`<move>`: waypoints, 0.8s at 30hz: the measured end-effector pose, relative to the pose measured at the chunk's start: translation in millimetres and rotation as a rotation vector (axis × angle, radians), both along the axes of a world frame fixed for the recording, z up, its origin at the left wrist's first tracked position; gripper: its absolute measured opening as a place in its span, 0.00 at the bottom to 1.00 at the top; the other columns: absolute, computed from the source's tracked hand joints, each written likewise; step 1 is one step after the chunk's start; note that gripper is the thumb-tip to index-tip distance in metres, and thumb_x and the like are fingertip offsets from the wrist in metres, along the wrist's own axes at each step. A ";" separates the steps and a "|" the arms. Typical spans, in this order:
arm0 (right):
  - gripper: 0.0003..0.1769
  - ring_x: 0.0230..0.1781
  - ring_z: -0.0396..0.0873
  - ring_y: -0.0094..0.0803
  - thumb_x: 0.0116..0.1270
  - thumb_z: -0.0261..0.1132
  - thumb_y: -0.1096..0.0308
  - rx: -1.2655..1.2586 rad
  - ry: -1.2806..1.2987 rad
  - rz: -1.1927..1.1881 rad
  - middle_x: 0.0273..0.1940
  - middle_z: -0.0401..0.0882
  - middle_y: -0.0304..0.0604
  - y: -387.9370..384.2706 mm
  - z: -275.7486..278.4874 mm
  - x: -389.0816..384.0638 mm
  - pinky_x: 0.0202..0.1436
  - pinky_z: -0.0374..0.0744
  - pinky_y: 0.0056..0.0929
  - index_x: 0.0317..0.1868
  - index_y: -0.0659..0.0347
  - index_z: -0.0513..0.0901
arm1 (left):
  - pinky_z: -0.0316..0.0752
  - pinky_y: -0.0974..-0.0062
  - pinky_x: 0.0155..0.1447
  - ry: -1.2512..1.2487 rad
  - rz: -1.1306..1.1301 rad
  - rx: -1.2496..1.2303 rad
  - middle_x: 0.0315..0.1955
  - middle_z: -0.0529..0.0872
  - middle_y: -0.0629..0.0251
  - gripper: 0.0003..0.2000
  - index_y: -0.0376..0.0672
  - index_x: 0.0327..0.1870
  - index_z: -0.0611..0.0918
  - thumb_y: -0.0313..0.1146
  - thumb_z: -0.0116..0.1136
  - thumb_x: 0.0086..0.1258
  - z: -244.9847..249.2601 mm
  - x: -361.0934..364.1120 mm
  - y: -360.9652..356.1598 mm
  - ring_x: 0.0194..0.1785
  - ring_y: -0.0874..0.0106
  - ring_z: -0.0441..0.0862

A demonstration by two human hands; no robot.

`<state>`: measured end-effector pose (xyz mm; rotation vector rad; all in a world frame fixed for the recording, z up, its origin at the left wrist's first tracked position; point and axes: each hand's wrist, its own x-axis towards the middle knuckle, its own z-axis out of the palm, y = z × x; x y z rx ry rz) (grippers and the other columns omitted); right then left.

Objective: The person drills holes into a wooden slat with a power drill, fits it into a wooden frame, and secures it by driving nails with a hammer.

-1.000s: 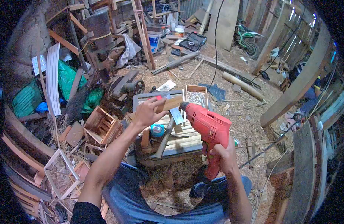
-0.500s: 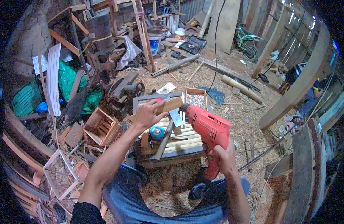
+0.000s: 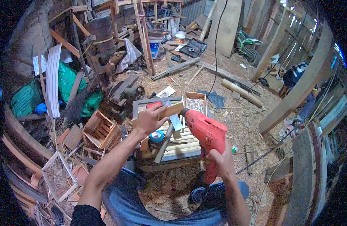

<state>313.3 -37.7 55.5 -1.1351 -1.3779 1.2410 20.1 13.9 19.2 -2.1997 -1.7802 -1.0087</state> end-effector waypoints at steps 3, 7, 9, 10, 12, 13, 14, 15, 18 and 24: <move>0.24 0.24 0.77 0.28 0.39 0.55 0.69 0.044 -0.047 0.038 0.28 0.77 0.44 -2.5 4.8 -3.6 0.18 0.77 0.28 0.42 0.68 0.75 | 0.80 0.65 0.33 0.047 0.001 0.021 0.35 0.81 0.65 0.21 0.49 0.52 0.80 0.43 0.66 0.58 2.1 6.1 0.0 0.32 0.63 0.83; 0.22 0.20 0.75 0.29 0.41 0.55 0.71 0.015 -0.015 0.065 0.28 0.76 0.43 -11.0 23.1 -16.8 0.19 0.77 0.28 0.42 0.68 0.74 | 0.79 0.63 0.31 0.053 0.029 0.007 0.34 0.81 0.65 0.23 0.52 0.54 0.80 0.45 0.66 0.57 1.3 15.5 2.4 0.31 0.60 0.83; 0.23 0.23 0.76 0.27 0.43 0.56 0.72 -0.003 -0.017 0.083 0.29 0.77 0.42 -13.0 28.0 -17.7 0.24 0.77 0.27 0.44 0.67 0.73 | 0.79 0.64 0.31 0.069 0.011 0.040 0.33 0.81 0.64 0.22 0.51 0.53 0.80 0.45 0.66 0.57 1.4 18.6 1.8 0.30 0.61 0.83; 0.23 0.26 0.76 0.26 0.46 0.56 0.73 -0.025 -0.022 0.102 0.30 0.77 0.41 -14.6 29.5 -16.7 0.29 0.76 0.25 0.47 0.66 0.72 | 0.79 0.64 0.31 0.069 0.026 0.019 0.33 0.81 0.64 0.22 0.50 0.53 0.80 0.45 0.66 0.57 1.9 20.5 -0.5 0.30 0.61 0.83; 0.23 0.26 0.76 0.26 0.47 0.56 0.74 -0.004 -0.018 0.103 0.30 0.78 0.42 -11.7 20.7 -12.6 0.28 0.76 0.25 0.48 0.66 0.71 | 0.78 0.64 0.31 0.073 0.033 0.004 0.33 0.80 0.64 0.21 0.50 0.52 0.80 0.44 0.66 0.57 2.7 22.0 -0.1 0.30 0.61 0.82; 0.23 0.27 0.77 0.27 0.47 0.56 0.74 0.016 -0.011 0.111 0.31 0.78 0.42 -10.3 19.2 -11.0 0.28 0.77 0.25 0.48 0.66 0.71 | 0.78 0.63 0.32 0.050 0.026 0.005 0.33 0.80 0.63 0.21 0.50 0.52 0.80 0.44 0.66 0.57 1.4 20.6 0.9 0.31 0.61 0.82; 0.23 0.27 0.77 0.27 0.47 0.56 0.74 0.020 -0.007 0.106 0.31 0.78 0.42 -9.5 21.9 -7.6 0.28 0.77 0.25 0.48 0.66 0.71 | 0.78 0.62 0.32 0.028 0.016 0.006 0.32 0.80 0.63 0.21 0.50 0.52 0.80 0.44 0.66 0.57 0.3 21.1 1.6 0.31 0.60 0.82; 0.24 0.29 0.79 0.30 0.48 0.55 0.74 -0.066 -0.004 0.137 0.32 0.78 0.44 -9.0 32.2 -8.0 0.29 0.80 0.28 0.50 0.67 0.71 | 0.78 0.62 0.32 0.037 0.012 0.011 0.32 0.80 0.63 0.21 0.50 0.52 0.80 0.44 0.66 0.57 -0.6 22.4 2.4 0.31 0.60 0.82; 0.27 0.35 0.82 0.37 0.48 0.54 0.74 -0.193 0.142 0.171 0.37 0.79 0.50 -8.6 33.6 -8.8 0.33 0.84 0.35 0.54 0.69 0.69 | 0.78 0.59 0.39 0.008 0.050 -0.016 0.34 0.80 0.61 0.22 0.51 0.53 0.80 0.44 0.66 0.57 -16.1 21.5 11.5 0.37 0.59 0.82; 0.36 0.43 0.82 0.48 0.44 0.52 0.71 -0.245 0.475 0.226 0.44 0.78 0.62 -5.3 30.6 17.5 0.38 0.87 0.46 0.60 0.74 0.67 | 0.77 0.63 0.41 -0.426 0.058 0.026 0.38 0.83 0.55 0.18 0.43 0.52 0.80 0.41 0.61 0.65 -7.5 -11.8 30.2 0.34 0.59 0.83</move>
